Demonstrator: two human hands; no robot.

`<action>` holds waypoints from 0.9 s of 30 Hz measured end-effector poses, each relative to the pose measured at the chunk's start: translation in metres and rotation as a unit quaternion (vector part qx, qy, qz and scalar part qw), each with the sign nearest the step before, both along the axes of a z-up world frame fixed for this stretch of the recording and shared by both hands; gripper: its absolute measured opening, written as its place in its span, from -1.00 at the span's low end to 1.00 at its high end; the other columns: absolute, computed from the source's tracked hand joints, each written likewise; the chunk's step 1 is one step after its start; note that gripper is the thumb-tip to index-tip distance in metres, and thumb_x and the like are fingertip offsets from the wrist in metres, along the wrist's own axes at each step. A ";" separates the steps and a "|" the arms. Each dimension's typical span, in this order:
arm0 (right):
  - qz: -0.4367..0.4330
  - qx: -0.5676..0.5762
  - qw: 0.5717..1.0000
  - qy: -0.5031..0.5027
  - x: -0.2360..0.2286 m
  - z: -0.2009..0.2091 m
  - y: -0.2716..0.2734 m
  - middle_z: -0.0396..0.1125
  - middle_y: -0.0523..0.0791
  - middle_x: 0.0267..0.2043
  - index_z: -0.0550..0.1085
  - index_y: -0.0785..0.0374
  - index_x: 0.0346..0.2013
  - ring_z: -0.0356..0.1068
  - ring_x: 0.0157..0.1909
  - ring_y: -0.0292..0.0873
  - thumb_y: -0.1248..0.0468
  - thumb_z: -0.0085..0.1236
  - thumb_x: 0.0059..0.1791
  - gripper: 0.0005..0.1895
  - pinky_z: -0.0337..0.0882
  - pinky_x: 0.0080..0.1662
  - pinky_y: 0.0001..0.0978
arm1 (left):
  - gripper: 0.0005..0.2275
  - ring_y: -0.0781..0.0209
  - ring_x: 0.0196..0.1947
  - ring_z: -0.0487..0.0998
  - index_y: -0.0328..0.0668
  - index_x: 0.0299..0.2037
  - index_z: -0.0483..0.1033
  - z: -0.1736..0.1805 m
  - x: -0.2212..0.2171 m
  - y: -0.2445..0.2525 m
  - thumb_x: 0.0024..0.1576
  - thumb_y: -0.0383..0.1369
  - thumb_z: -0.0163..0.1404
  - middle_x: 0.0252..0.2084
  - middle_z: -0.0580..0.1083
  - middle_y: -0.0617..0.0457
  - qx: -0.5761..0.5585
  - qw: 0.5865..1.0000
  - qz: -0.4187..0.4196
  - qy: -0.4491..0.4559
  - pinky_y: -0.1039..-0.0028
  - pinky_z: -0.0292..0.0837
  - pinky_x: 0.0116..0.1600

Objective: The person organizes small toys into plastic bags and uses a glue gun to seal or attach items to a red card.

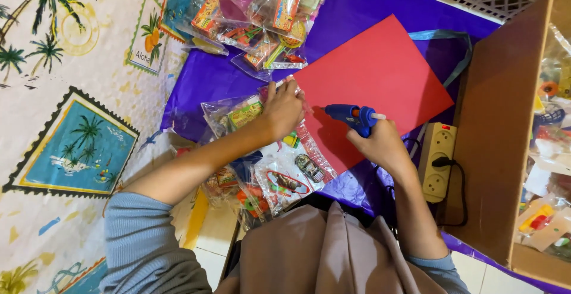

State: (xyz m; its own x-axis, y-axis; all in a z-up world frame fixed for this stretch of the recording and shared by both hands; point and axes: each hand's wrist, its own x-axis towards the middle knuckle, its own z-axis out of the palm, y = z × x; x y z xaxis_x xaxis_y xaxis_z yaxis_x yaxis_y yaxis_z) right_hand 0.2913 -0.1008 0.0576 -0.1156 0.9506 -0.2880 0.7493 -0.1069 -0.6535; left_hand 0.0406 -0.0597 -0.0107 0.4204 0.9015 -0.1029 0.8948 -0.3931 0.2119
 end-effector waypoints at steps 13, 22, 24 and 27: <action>0.003 0.021 0.999 0.025 0.001 -0.006 -0.001 0.33 0.06 -0.67 0.59 0.42 -0.25 0.36 -0.56 -0.02 0.23 0.32 -0.13 -0.70 0.33 -0.42 -0.16 | -0.72 -0.14 0.33 0.30 -0.18 0.02 0.53 -0.002 0.003 -0.001 0.11 -0.32 0.08 0.10 0.43 -0.16 -0.026 0.999 0.007 -0.024 -0.32 -0.35 0.40; -0.001 0.052 0.998 0.035 -0.004 0.003 -0.005 0.28 0.01 -0.72 0.55 0.41 -0.37 0.33 -0.60 -0.07 0.23 0.36 -0.15 -0.74 0.31 -0.47 -0.22 | -0.57 -0.17 0.29 0.35 -0.34 0.11 0.47 -0.008 0.002 0.001 0.11 -0.21 0.13 0.08 0.41 -0.20 -0.028 0.998 0.020 -0.056 -0.33 -0.30 0.40; -0.005 0.054 0.998 0.036 -0.008 0.007 -0.003 0.26 -0.01 -0.73 0.55 0.40 -0.38 0.32 -0.60 -0.09 0.23 0.37 -0.15 -0.74 0.31 -0.47 -0.23 | -0.55 -0.14 0.25 0.38 -0.34 0.11 0.45 -0.014 0.001 0.006 0.10 -0.19 0.13 0.05 0.42 -0.17 -0.038 0.996 0.029 -0.080 -0.33 -0.32 0.39; -0.009 0.058 0.997 0.042 -0.009 0.006 -0.002 0.24 -0.03 -0.75 0.50 0.39 -0.51 0.28 -0.63 -0.10 0.24 0.35 -0.14 -0.74 0.29 -0.49 -0.24 | -0.54 -0.13 0.23 0.39 -0.31 0.08 0.44 -0.022 0.003 0.004 0.07 -0.18 0.18 0.02 0.43 -0.15 -0.019 0.998 0.028 -0.062 -0.32 -0.27 0.38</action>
State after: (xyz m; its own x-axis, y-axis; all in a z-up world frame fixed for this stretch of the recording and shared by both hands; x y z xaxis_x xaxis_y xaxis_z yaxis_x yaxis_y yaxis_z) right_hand 0.2822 -0.1025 0.0632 -0.1173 0.9790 -0.1666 0.6897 -0.0404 -0.7230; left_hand 0.0438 -0.0555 -0.0331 0.3815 0.9201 -0.0889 0.8811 -0.3329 0.3359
